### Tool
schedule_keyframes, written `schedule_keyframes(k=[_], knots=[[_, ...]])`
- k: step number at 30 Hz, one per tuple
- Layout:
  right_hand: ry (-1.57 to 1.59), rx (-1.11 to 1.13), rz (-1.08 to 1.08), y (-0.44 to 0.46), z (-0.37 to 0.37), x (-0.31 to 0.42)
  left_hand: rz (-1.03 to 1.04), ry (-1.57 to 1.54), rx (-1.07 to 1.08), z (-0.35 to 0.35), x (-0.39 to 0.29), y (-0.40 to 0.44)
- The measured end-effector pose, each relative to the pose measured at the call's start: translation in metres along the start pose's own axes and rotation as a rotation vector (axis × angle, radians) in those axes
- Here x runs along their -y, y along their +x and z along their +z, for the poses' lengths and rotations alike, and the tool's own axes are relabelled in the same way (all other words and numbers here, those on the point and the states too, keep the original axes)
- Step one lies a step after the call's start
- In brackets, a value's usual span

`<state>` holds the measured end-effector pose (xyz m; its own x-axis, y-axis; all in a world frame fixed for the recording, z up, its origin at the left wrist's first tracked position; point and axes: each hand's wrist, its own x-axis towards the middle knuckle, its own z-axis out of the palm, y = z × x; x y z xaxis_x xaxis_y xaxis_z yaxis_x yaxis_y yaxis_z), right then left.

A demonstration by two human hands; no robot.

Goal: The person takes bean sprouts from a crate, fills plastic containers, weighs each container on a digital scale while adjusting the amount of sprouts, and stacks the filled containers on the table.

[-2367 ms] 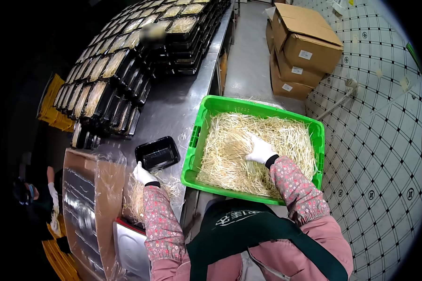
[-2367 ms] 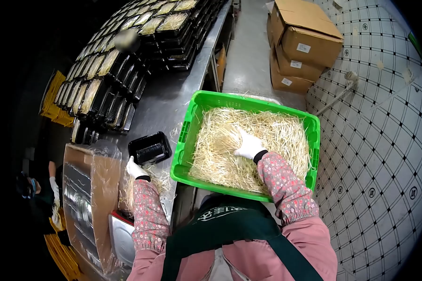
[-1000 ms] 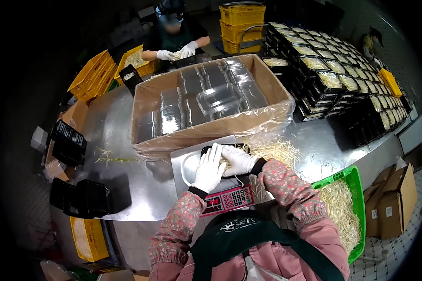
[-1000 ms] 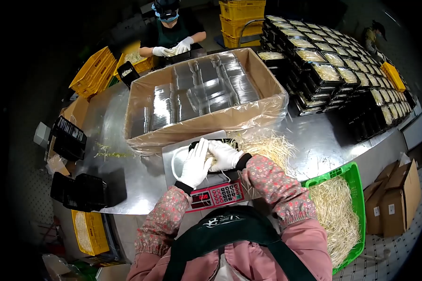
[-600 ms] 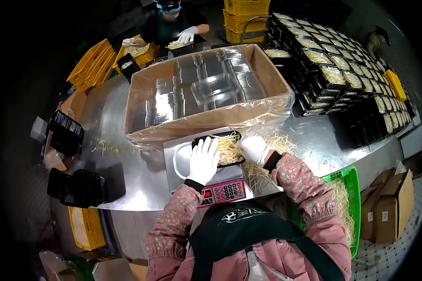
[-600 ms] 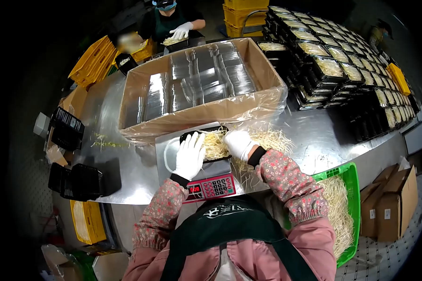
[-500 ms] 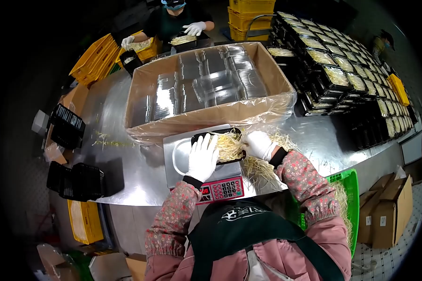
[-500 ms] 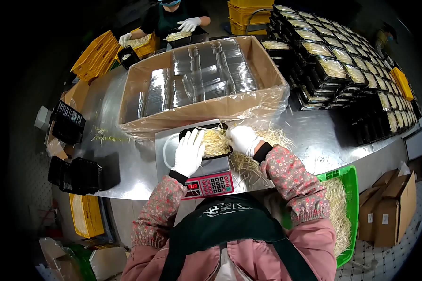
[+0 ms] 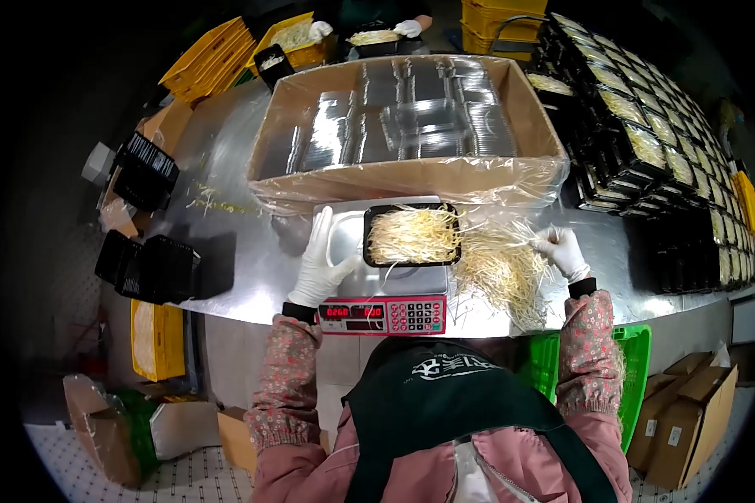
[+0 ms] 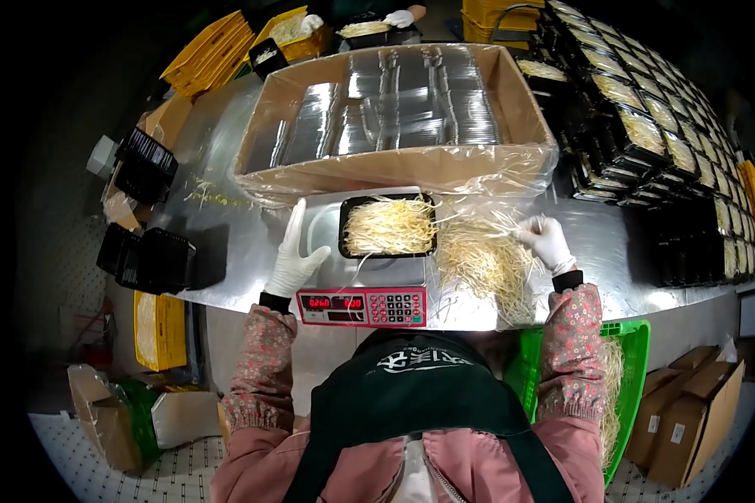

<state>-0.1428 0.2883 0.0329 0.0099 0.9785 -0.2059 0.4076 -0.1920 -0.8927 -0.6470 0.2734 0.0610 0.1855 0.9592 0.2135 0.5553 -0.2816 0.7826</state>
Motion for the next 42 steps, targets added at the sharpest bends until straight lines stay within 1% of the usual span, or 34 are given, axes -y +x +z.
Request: schedule_keyframes(k=[2, 3, 4, 5, 6, 8, 9, 10, 12, 14, 15, 16, 18, 20, 22, 23, 25, 26, 27, 28, 30, 31, 32, 34, 35, 36, 38, 40, 41, 42], knots=[[-0.645, -0.033, -0.106, 0.009, -0.005, -0.064, -0.054, 0.165, 0.099, -0.017, 0.004, -0.013], [-0.633, -0.074, -0.204, 0.004, -0.007, -0.069, -0.035, 0.264, 0.151, -0.023, 0.001, -0.017], [-0.546, -0.046, -0.155, 0.009, -0.015, -0.077, -0.014, 0.362, 0.208, -0.025, 0.0, -0.019], [-0.434, -0.063, -0.139, 0.009, -0.016, -0.066, 0.006, 0.336, 0.224, -0.023, 0.003, -0.016], [-0.322, -0.083, -0.122, 0.008, -0.019, -0.042, 0.117, 0.319, 0.254, -0.022, -0.016, -0.003], [-0.225, -0.039, -0.152, 0.015, -0.02, 0.006, 0.247, 0.429, 0.26, -0.002, -0.025, 0.018], [-0.153, -0.056, -0.221, 0.02, -0.015, 0.026, 0.315, 0.434, 0.224, 0.01, -0.028, 0.028], [-0.172, -0.057, -0.283, 0.022, -0.01, 0.049, 0.389, 0.436, 0.187, 0.021, -0.03, 0.038], [0.015, -0.083, -0.481, 0.021, 0.011, 0.088, 0.35, 0.421, 0.212, 0.038, -0.036, 0.054], [0.055, -0.088, -0.569, 0.024, 0.024, 0.099, 0.288, 0.403, 0.334, 0.045, -0.042, 0.065], [0.115, -0.093, -0.498, 0.025, 0.031, 0.097, 0.328, 0.532, 0.326, 0.05, -0.043, 0.067], [0.181, -0.093, -0.429, 0.024, 0.038, 0.1, 0.403, 0.485, 0.303, 0.058, -0.028, 0.07], [0.349, -0.024, -0.431, 0.019, 0.061, 0.122, 0.364, 0.405, 0.288, 0.072, -0.015, 0.069], [0.291, -0.001, -0.636, 0.024, 0.088, 0.132, 0.197, 0.306, 0.313, 0.065, -0.029, 0.067], [0.246, 0.083, -0.726, 0.032, 0.117, 0.129, 0.297, 0.126, 0.173, 0.064, -0.015, 0.06], [0.084, 0.118, -0.73, 0.034, 0.127, 0.124, 0.236, 0.049, 0.103, 0.059, -0.02, 0.053], [-0.224, 0.154, -0.695, 0.041, 0.143, 0.103, 0.151, -0.1, -0.035, 0.055, -0.021, 0.041], [-0.411, 0.11, -0.685, 0.044, 0.151, 0.092, 0.116, -0.17, -0.1, 0.057, -0.017, 0.038], [-0.392, 0.106, -0.691, 0.046, 0.155, 0.08, 0.164, -0.194, -0.087, 0.061, -0.013, 0.036], [-0.377, 0.109, -0.7, 0.044, 0.155, 0.084, 0.241, -0.028, -0.056, 0.058, -0.029, 0.034], [-0.413, 0.113, -0.702, 0.041, 0.151, 0.091, 0.303, 0.287, 0.05, 0.073, -0.024, 0.038], [-0.467, 0.134, -0.682, 0.039, 0.147, 0.098, 0.348, 0.55, 0.128, 0.081, -0.02, 0.037], [-0.522, 0.153, -0.662, 0.038, 0.145, 0.103, 0.351, 0.672, 0.143, 0.088, -0.016, 0.037], [-0.53, 0.14, -0.664, 0.035, 0.137, 0.1, 0.363, 0.701, 0.144, 0.092, -0.012, 0.036], [-0.482, 0.133, -0.655, 0.033, 0.129, 0.098, 0.369, 0.709, 0.144, 0.093, -0.011, 0.036], [-0.435, 0.067, -0.708, 0.032, 0.117, 0.093, 0.365, 0.706, 0.15, 0.094, -0.01, 0.036], [-0.133, 0.106, -0.482, 0.024, 0.084, 0.091, 0.365, 0.703, 0.165, 0.09, -0.01, 0.036], [-0.053, 0.038, -0.42, 0.024, 0.053, 0.062, 0.369, 0.554, 0.18, 0.081, -0.015, 0.036], [-0.065, 0.006, -0.311, 0.017, 0.04, 0.062, 0.322, 0.423, 0.178, 0.075, -0.02, 0.036], [-0.381, 0.068, -0.106, 0.017, 0.024, 0.06, 0.276, 0.293, 0.177, 0.067, -0.026, 0.035]])
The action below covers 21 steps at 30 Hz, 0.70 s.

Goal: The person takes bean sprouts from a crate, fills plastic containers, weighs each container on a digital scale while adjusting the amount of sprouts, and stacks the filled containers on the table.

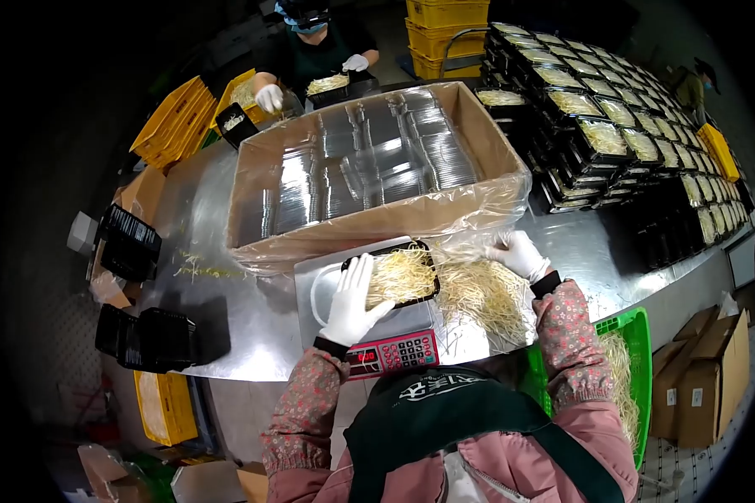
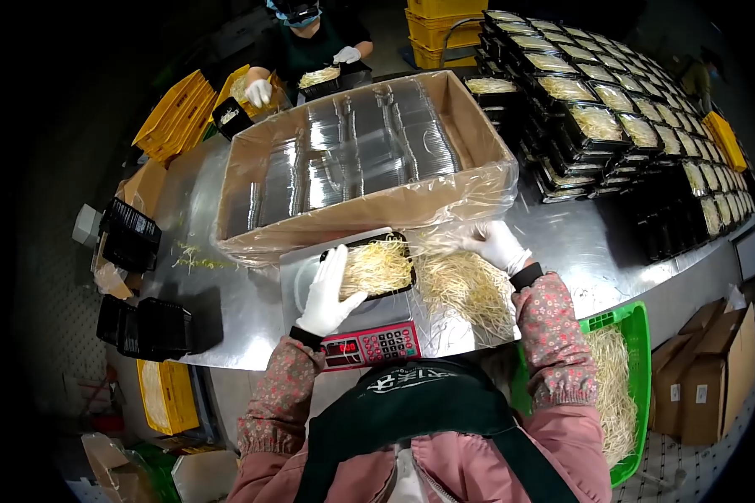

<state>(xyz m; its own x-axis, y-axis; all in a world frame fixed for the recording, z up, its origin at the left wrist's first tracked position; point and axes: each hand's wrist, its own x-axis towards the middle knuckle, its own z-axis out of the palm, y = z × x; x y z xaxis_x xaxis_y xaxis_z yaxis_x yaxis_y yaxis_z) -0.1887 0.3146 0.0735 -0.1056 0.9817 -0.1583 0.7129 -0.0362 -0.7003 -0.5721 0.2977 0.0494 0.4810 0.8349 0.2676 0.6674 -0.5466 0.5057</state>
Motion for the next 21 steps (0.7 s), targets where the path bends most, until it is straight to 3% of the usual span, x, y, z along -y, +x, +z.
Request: schedule_keyframes(k=[2, 3, 4, 6, 8, 12, 16, 21], knots=[[-0.453, 0.157, 0.057, -0.003, -0.004, -0.022, -0.016, 0.0, 0.027, -0.018, -0.007, -0.005], [-0.569, 0.274, -0.054, 0.005, 0.002, -0.051, 0.027, 0.028, 0.041, -0.022, -0.01, -0.007], [-0.567, 0.269, -0.048, 0.002, 0.003, -0.038, 0.067, 0.057, 0.05, -0.023, -0.011, -0.006], [-0.197, -0.009, -0.299, 0.0, 0.02, 0.025, 0.117, 0.071, 0.093, -0.017, -0.015, 0.008], [-0.221, -0.047, -0.481, 0.015, 0.047, 0.055, 0.18, -0.012, 0.088, -0.004, -0.015, 0.03], [-0.387, 0.157, -0.372, 0.036, 0.075, 0.081, 0.12, 0.211, 0.276, 0.012, -0.01, 0.061], [-0.331, 0.021, -0.442, 0.027, 0.084, 0.065, 0.103, 0.248, 0.292, 0.023, -0.006, 0.064], [-0.063, -0.087, -0.393, 0.007, 0.016, 0.057, 0.134, 0.186, 0.213, 0.021, -0.004, 0.056]])
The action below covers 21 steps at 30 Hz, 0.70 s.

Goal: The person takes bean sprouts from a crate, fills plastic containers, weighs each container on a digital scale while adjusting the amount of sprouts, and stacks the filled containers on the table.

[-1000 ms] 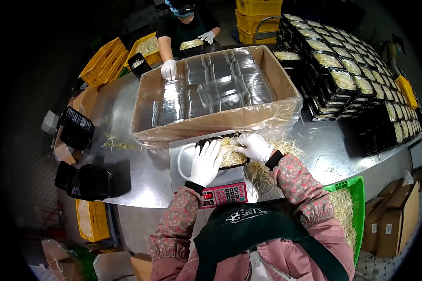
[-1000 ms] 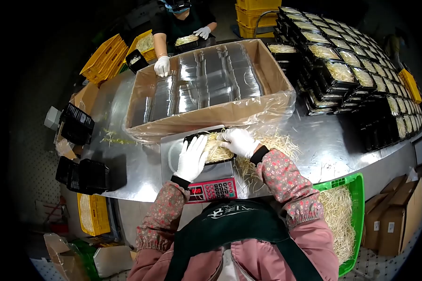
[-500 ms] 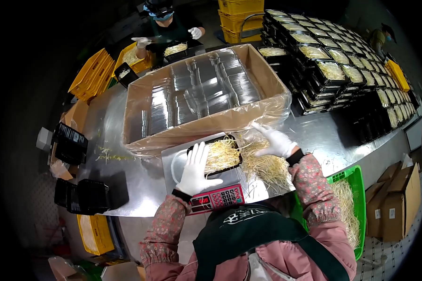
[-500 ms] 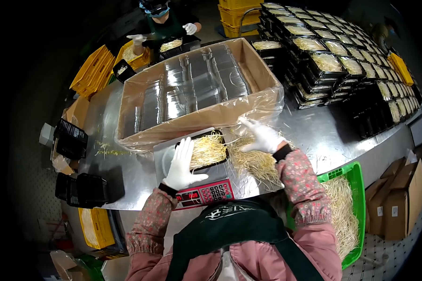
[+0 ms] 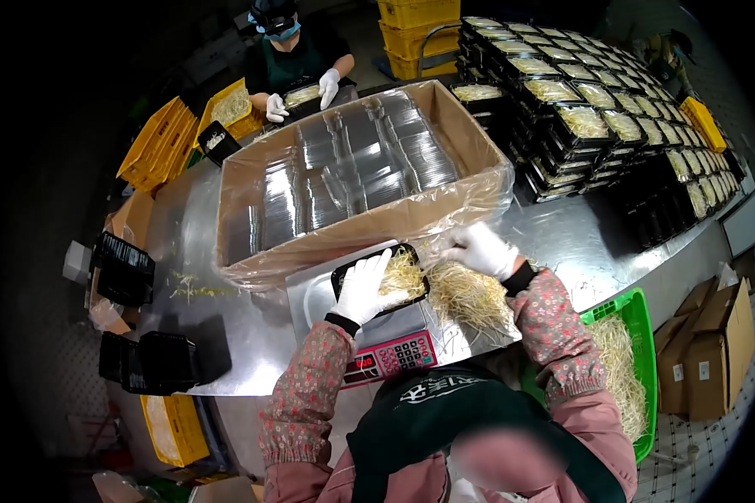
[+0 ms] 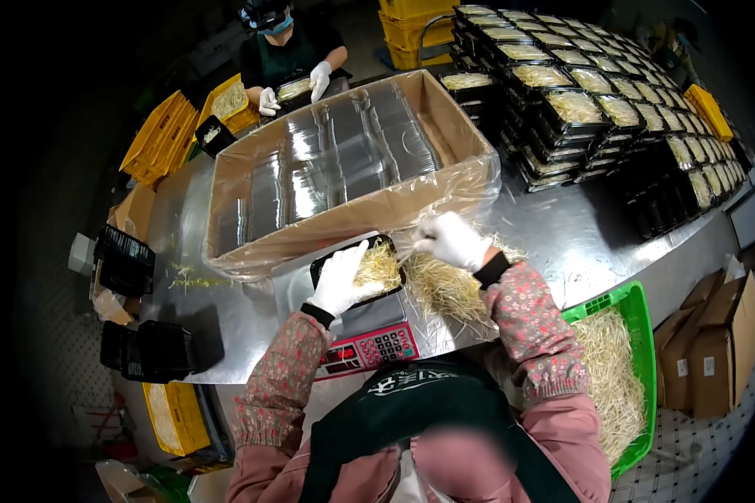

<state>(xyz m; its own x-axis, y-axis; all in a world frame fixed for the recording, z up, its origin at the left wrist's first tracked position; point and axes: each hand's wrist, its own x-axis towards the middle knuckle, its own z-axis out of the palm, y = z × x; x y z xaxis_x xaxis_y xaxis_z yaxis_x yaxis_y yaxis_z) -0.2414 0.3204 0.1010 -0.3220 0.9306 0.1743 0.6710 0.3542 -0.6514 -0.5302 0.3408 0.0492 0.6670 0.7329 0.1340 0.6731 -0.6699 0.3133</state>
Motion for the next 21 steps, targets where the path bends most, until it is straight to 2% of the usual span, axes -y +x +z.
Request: schedule_keyframes(k=[2, 3, 4, 5, 7, 8, 9, 10, 11, 13, 14, 15, 17, 19, 21], knots=[[0.221, -0.06, 0.134, -0.009, -0.028, -0.002, -0.1, -0.191, -0.033, -0.007, -0.005, -0.007], [0.334, -0.106, 0.213, -0.014, -0.033, -0.015, -0.1, -0.191, -0.033, -0.011, -0.006, -0.014], [0.269, -0.199, 0.164, -0.017, -0.03, -0.032, -0.066, -0.208, -0.119, -0.016, -0.004, -0.022], [-0.081, -0.081, 0.29, -0.02, -0.037, -0.035, -0.032, -0.222, -0.208, -0.022, -0.002, -0.03], [-0.571, 0.02, 0.279, -0.025, -0.017, -0.057, -0.114, -0.342, -0.311, -0.024, -0.001, -0.044], [-0.649, 0.09, 0.302, -0.018, -0.011, -0.043, -0.13, -0.306, -0.334, -0.015, 0.003, -0.048], [-0.586, -0.064, 0.075, -0.011, 0.02, -0.061, -0.148, -0.272, -0.364, -0.006, 0.007, -0.047], [-0.428, -0.257, -0.038, -0.005, 0.042, -0.04, -0.096, -0.239, -0.393, -0.002, 0.002, -0.043], [-0.288, -0.344, -0.126, 0.004, 0.064, -0.017, -0.044, -0.204, -0.414, 0.002, -0.005, -0.037], [-0.197, -0.243, -0.126, 0.012, 0.11, 0.024, -0.041, 0.029, -0.367, 0.021, -0.005, -0.021], [-0.274, -0.084, -0.016, 0.012, 0.133, 0.04, -0.037, 0.126, -0.294, 0.024, -0.004, -0.017], [-0.434, -0.034, -0.074, 0.003, 0.155, 0.037, -0.035, 0.222, -0.223, 0.027, -0.002, -0.013], [-0.4, -0.032, -0.038, 0.006, 0.152, 0.043, -0.012, 0.242, -0.206, 0.027, 0.001, -0.005], [-0.38, 0.085, -0.004, 0.016, 0.141, 0.044, -0.113, 0.245, -0.025, 0.024, 0.004, -0.003], [-0.394, 0.198, -0.027, 0.034, 0.119, 0.048, -0.1, 0.308, -0.019, 0.023, 0.004, 0.0]])
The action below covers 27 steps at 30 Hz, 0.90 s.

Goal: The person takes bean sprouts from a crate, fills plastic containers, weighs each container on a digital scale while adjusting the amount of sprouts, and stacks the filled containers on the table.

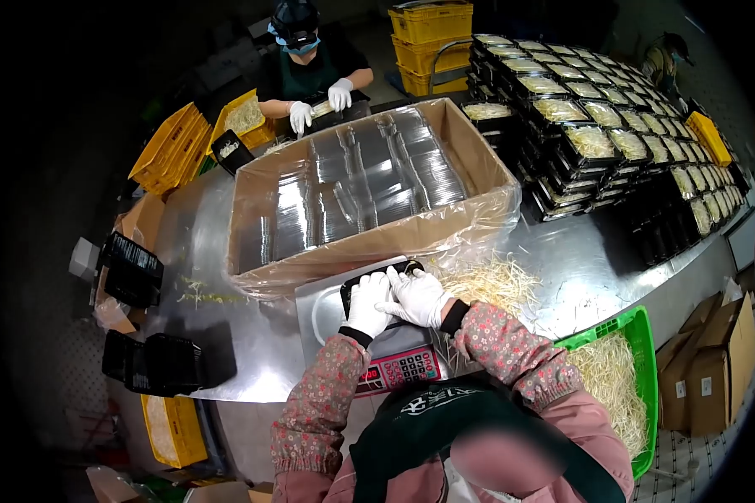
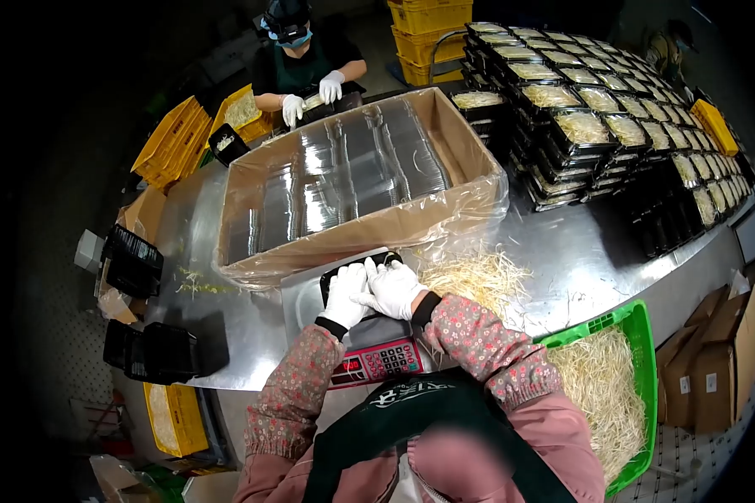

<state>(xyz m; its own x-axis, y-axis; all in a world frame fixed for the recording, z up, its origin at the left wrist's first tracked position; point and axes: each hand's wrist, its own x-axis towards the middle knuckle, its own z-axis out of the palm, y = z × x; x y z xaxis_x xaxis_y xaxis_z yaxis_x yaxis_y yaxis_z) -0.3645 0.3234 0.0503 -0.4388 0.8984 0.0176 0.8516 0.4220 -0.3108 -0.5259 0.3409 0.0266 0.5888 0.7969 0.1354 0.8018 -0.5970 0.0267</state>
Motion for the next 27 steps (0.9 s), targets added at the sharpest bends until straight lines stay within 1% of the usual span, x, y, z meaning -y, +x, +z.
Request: schedule_keyframes(k=[2, 3, 4, 5, 6, 7, 8, 10, 12, 14, 15, 16, 18, 20, 22, 23, 24, 25, 26, 27], knots=[[0.03, 0.134, -0.07, 0.011, -0.053, -0.005, 0.01, -0.17, -0.131, 0.001, 0.0, -0.006], [0.146, -0.134, -0.088, 0.023, -0.045, -0.018, -0.003, -0.275, -0.085, -0.002, 0.0, -0.009], [0.151, -0.259, -0.069, 0.038, -0.052, -0.028, -0.002, -0.278, -0.163, -0.005, -0.002, -0.011], [0.188, -0.569, -0.161, 0.055, -0.053, -0.041, 0.001, -0.325, -0.202, -0.009, -0.002, -0.014], [0.118, -0.548, -0.04, 0.073, -0.061, -0.052, 0.003, -0.37, -0.241, -0.013, -0.002, -0.017], [0.082, -0.588, -0.06, 0.093, -0.068, -0.068, -0.018, -0.406, -0.265, -0.016, -0.002, -0.021], [-0.023, -0.683, -0.036, 0.108, -0.071, -0.078, -0.034, -0.437, -0.291, -0.022, -0.002, -0.025], [-0.14, -0.668, -0.057, 0.135, -0.058, -0.105, -0.109, -0.533, -0.303, -0.037, -0.002, -0.032], [-0.116, -0.429, -0.06, 0.148, -0.054, -0.12, -0.245, -0.723, -0.386, -0.051, -0.002, -0.04], [-0.106, -0.462, -0.103, 0.154, -0.055, -0.123, -0.283, -0.684, -0.474, -0.063, 0.007, -0.051], [-0.086, -0.533, -0.199, 0.153, -0.056, -0.125, -0.317, -0.61, -0.437, -0.054, 0.02, -0.056], [-0.065, -0.605, -0.294, 0.152, -0.058, -0.126, -0.364, -0.756, -0.486, -0.049, 0.024, -0.062], [-0.01, -0.793, -0.379, 0.146, -0.079, -0.118, -0.482, -1.203, -0.668, -0.062, 0.022, -0.065], [-0.006, -0.917, -0.416, 0.131, -0.109, -0.094, -0.586, -1.475, -0.652, -0.087, 0.026, -0.064], [0.007, -0.871, -0.483, 0.1, -0.136, -0.067, -0.599, -1.88, -0.691, -0.099, 0.035, -0.06], [-0.012, -0.836, -0.542, 0.081, -0.145, -0.049, -0.602, -1.943, -0.677, -0.107, 0.036, -0.059], [-0.054, -0.807, -0.666, 0.064, -0.149, -0.037, -0.599, -2.005, -0.663, -0.118, 0.034, -0.056], [0.007, -0.694, -0.72, 0.049, -0.144, -0.026, -0.583, -2.082, -0.716, -0.13, 0.027, -0.051], [0.066, -0.582, -0.772, 0.033, -0.138, -0.015, -0.581, -2.084, -0.709, -0.126, 0.028, -0.05], [0.053, -0.504, -0.772, 0.013, -0.14, -0.005, -0.551, -1.884, -0.698, -0.119, 0.032, -0.05]])
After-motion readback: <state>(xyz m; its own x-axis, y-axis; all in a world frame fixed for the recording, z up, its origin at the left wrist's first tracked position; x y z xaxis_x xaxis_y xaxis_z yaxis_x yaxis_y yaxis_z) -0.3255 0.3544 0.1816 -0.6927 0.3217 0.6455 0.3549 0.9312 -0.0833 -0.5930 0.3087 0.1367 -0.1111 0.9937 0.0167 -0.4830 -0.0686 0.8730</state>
